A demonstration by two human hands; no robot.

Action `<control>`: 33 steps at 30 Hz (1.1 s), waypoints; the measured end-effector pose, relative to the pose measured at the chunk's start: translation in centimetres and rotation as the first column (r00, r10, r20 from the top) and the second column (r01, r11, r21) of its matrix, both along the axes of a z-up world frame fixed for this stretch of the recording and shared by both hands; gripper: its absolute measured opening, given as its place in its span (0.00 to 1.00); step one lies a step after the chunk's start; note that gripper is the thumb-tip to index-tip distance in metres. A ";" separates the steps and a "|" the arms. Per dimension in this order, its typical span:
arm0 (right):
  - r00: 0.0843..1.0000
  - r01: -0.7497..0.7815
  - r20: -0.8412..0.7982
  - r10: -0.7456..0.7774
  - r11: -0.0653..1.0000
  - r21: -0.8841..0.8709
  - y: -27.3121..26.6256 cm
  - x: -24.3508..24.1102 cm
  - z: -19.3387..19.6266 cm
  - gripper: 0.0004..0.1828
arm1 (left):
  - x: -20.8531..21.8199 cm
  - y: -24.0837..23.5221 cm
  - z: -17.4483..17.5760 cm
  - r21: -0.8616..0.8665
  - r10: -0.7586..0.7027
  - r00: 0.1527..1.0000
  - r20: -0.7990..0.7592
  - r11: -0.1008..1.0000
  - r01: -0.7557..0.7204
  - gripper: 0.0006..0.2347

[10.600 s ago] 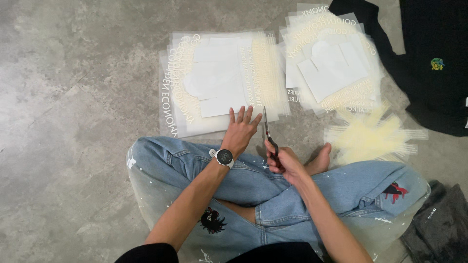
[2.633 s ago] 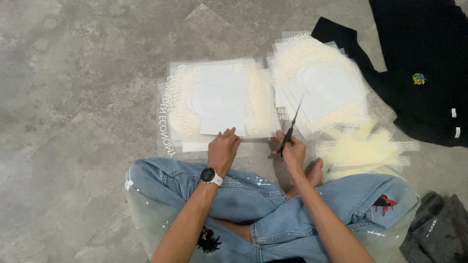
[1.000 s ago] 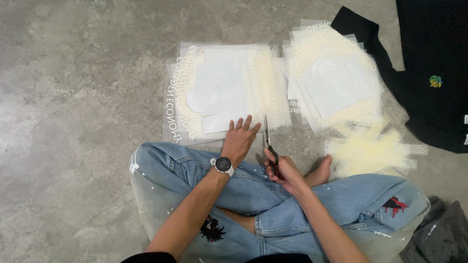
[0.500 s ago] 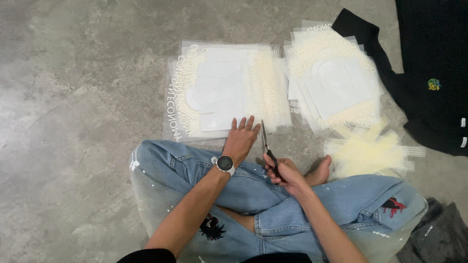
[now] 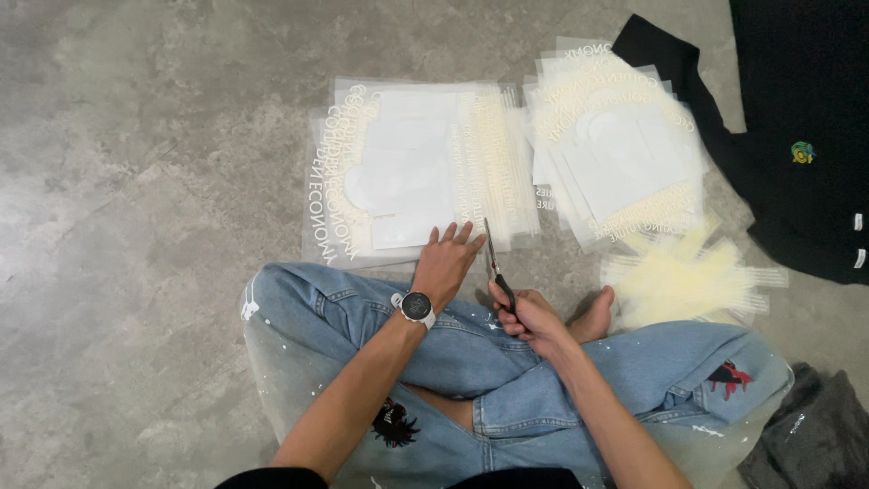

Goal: The person sits cross-legged on the floor and uses scissors to cut a stack of white, semi-transparent plastic sheets. They hold the stack with their left hand and cut along the edges with their right hand, separating the sheets into smaller pieces.

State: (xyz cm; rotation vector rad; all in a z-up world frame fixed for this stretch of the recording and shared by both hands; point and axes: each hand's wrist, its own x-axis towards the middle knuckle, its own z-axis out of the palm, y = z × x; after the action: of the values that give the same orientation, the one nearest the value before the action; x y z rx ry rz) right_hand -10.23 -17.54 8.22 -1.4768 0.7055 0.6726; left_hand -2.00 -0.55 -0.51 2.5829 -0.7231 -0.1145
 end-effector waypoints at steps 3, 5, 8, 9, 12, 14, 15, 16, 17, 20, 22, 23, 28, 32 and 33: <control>1.000 0.002 -0.009 -0.002 1.000 0.017 0.1 0.4 0.8 0.24 | 0.1 0.3 -0.2 -0.049 0.010 0.999 -0.037 0.999 -0.012 0.17; 1.000 0.012 -0.010 -0.012 1.000 0.026 0.0 0.7 0.2 0.25 | 0.2 0.2 -0.6 -0.069 0.004 0.999 -0.042 0.998 -0.007 0.17; 1.000 0.023 -0.009 -0.023 0.998 0.054 -0.2 1.3 -1.0 0.25 | 0.0 0.2 -0.9 -0.091 -0.003 0.998 -0.055 0.996 -0.002 0.17; 1.000 0.030 -0.006 -0.029 0.997 0.073 -0.3 1.6 -1.4 0.26 | -0.1 0.1 -0.9 -0.095 -0.010 0.998 -0.061 0.995 0.004 0.17; 1.000 0.027 -0.005 -0.027 0.996 0.084 -0.1 2.3 -0.9 0.25 | 0.1 0.2 -0.6 -0.097 0.007 0.997 -0.079 0.995 -0.015 0.18; 1.000 0.020 0.003 -0.020 0.997 0.081 0.1 2.5 -0.7 0.25 | -0.1 0.4 0.3 -0.108 0.016 0.996 -0.085 0.994 -0.025 0.17; 1.000 0.013 0.010 -0.013 0.997 0.077 0.1 2.6 -0.6 0.25 | -0.2 0.4 0.8 -0.119 0.026 0.995 -0.093 0.992 -0.037 0.17; 1.000 0.013 0.008 -0.014 0.997 0.078 0.2 2.6 -0.6 0.25 | -0.2 0.5 0.7 -0.118 0.026 0.995 -0.094 0.992 -0.037 0.17; 1.000 0.013 0.009 -0.014 0.997 0.075 0.4 2.6 -0.6 0.25 | -0.3 0.5 0.6 -0.113 0.029 0.996 -0.089 0.993 -0.039 0.18; 1.000 0.009 0.003 -0.010 0.997 0.076 0.5 2.9 -0.3 0.24 | -0.3 0.6 0.5 -0.140 0.028 0.995 -0.100 0.989 -0.042 0.18; 1.000 0.004 -0.001 -0.004 0.997 0.077 0.1 3.2 -0.5 0.23 | -0.3 0.5 0.5 -0.171 0.025 0.993 -0.114 0.984 -0.044 0.18; 1.000 0.001 -0.007 -0.001 0.996 0.093 -0.3 3.4 -1.0 0.25 | -0.3 0.4 0.5 -0.157 0.012 0.996 -0.084 0.987 -0.025 0.18; 1.000 0.011 -0.015 -0.009 0.990 0.143 -1.0 4.0 -2.0 0.27 | -0.6 0.7 1.4 -0.170 0.007 0.998 -0.061 0.985 -0.018 0.17; 1.000 -0.012 -0.011 0.014 0.989 0.146 -1.2 4.3 -1.8 0.28 | -0.7 0.8 1.6 -0.161 0.005 0.998 -0.056 0.987 -0.014 0.17; 1.000 -0.016 -0.010 0.018 0.990 0.139 -1.2 4.4 -1.7 0.28 | -0.7 0.7 1.5 -0.173 0.002 0.998 -0.060 0.985 -0.012 0.17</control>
State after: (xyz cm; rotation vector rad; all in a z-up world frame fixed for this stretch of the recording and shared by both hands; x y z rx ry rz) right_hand -5.84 -18.78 6.50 -1.3536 0.6424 0.7291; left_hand -2.71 0.17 0.95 2.4057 -0.6711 -0.1200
